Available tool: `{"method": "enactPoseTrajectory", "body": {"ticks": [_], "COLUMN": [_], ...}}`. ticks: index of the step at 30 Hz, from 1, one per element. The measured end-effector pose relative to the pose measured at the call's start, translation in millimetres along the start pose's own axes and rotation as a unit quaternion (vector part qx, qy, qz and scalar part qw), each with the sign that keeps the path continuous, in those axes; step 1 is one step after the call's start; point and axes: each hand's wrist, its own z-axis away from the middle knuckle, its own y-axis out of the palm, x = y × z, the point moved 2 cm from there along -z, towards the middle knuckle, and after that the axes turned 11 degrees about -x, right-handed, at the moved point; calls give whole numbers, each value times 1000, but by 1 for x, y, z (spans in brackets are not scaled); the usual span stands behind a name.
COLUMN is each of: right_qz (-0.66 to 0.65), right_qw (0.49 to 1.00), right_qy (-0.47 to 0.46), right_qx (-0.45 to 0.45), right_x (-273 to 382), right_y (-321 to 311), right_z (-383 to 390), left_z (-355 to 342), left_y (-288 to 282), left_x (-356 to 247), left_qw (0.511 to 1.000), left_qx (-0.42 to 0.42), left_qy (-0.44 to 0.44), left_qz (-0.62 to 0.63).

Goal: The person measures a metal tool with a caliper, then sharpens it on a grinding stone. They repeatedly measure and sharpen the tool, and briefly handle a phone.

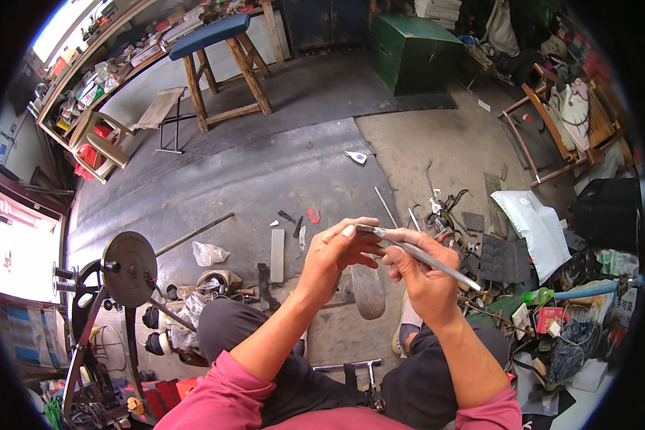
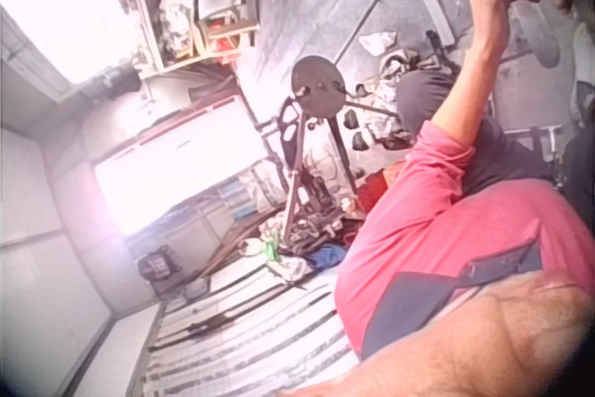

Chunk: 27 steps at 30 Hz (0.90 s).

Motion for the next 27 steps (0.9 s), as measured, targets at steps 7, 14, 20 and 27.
{"method": "enactPoseTrajectory", "body": {"ticks": [7,14,20,27], "right_qz": [42,37,-44,-98], "right_qw": [991,987,989,979], "right_qy": [-111,-104,13,135], "right_qx": [60,117,143,118], "right_x": [-1,-1,-4,-8], "right_y": [3,9,14,16], "right_z": [4,8,15,18], "left_z": [-1,-2,-1,-1], "left_y": [-1,-4,-3,-3], "left_x": [2,2,0,-4], "left_qw": [1000,998,996,995], "left_qx": [-10,-42,-72,-75], "left_qy": [27,37,52,72], "left_qz": [11,12,5,4]}}
